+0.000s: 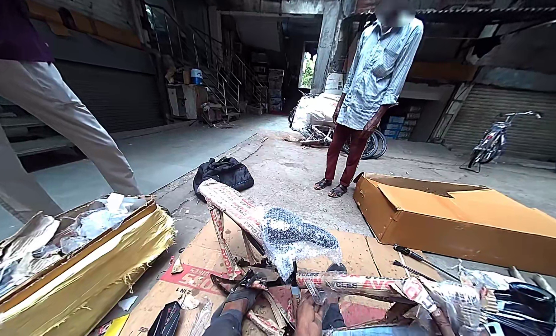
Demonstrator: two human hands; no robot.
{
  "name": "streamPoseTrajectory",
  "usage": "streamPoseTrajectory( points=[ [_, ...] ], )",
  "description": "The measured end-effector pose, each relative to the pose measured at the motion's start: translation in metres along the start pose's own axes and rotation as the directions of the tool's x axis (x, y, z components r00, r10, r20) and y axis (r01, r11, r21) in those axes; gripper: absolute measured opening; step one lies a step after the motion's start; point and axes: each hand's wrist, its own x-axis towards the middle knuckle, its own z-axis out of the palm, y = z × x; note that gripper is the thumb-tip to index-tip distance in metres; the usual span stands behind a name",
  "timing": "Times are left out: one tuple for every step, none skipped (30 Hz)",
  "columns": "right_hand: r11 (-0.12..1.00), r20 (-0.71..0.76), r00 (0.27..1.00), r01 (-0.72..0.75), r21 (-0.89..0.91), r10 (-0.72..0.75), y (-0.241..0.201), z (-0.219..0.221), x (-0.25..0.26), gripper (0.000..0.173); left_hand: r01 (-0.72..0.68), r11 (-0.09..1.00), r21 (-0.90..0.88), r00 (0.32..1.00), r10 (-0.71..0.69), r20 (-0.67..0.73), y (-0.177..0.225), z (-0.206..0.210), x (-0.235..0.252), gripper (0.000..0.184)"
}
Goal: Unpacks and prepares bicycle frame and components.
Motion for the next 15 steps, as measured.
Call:
streamPoseTrajectory(
  points=[
    [1.0,0.004,1.0,0.011,-0.003,-0.011,0.008,0.0,0.002,0.045,-0.005,1.0,-0.023,1.0,0.005,0.0,-0.002,0.0,0.002,0.028],
    [1.0,0.004,1.0,0.006,-0.005,-0.006,0.012,0.0,0.002,0.045,-0.01,0.999,-0.048,1.0,0.01,-0.001,-0.002,0.001,0.003,0.027],
    [1.0,0.007,1.0,-0.003,-0.007,0.003,0.013,-0.001,0.003,0.044,-0.013,0.997,-0.07,1.0,0.013,-0.004,-0.001,0.002,0.003,0.027],
    [1.0,0.013,1.0,-0.016,-0.008,0.016,0.013,-0.002,0.002,0.042,-0.015,0.996,-0.091,1.0,0.015,-0.005,0.0,0.003,0.002,0.028],
    [1.0,0.013,1.0,-0.028,-0.012,0.028,0.013,-0.003,0.002,0.041,-0.012,0.993,-0.114,1.0,0.013,0.002,0.001,0.002,-0.001,0.03],
    [0.999,0.013,0.999,-0.033,-0.016,0.034,0.013,-0.003,0.002,0.041,-0.009,0.991,-0.134,1.0,0.011,0.01,0.003,0.002,-0.004,0.031],
    [0.999,0.01,0.999,-0.032,-0.017,0.032,0.013,-0.002,0.002,0.041,-0.008,0.989,-0.149,1.0,0.012,0.024,0.005,0.002,-0.005,0.031],
    [1.0,0.005,1.0,-0.023,-0.019,0.023,0.013,-0.001,0.002,0.042,-0.005,0.988,-0.152,0.999,0.012,0.046,0.007,0.001,-0.003,0.031],
    [0.999,-0.002,1.0,-0.024,-0.022,0.024,0.012,0.0,0.001,0.044,0.005,0.989,-0.146,0.998,0.004,0.059,0.008,0.0,-0.001,0.032],
    [0.999,-0.004,0.999,-0.033,-0.026,0.033,0.012,-0.001,0.0,0.045,0.023,0.991,-0.131,0.998,-0.015,0.061,0.009,-0.002,0.001,0.032],
    [0.999,-0.005,0.999,-0.041,-0.032,0.041,0.011,-0.001,0.0,0.045,0.044,0.994,-0.103,0.998,-0.039,0.055,0.008,-0.004,0.002,0.034],
    [0.998,-0.006,0.999,-0.043,-0.039,0.043,0.011,-0.001,-0.001,0.045,0.057,0.996,-0.073,0.997,-0.053,0.053,0.007,-0.004,0.002,0.035],
    [0.998,-0.008,0.999,-0.041,-0.046,0.041,0.011,-0.002,-0.001,0.045,0.048,0.997,-0.054,0.998,-0.045,0.048,0.005,-0.003,0.001,0.036],
    [0.997,-0.007,0.999,-0.038,-0.059,0.038,0.011,-0.002,-0.002,0.045,0.022,0.999,-0.038,0.999,-0.02,0.039,0.004,-0.003,0.002,0.035],
    [0.997,-0.008,0.999,-0.034,-0.067,0.034,0.01,-0.002,-0.003,0.044,-0.008,1.0,-0.024,0.999,0.009,0.033,0.002,-0.004,0.004,0.032]
  ],
)
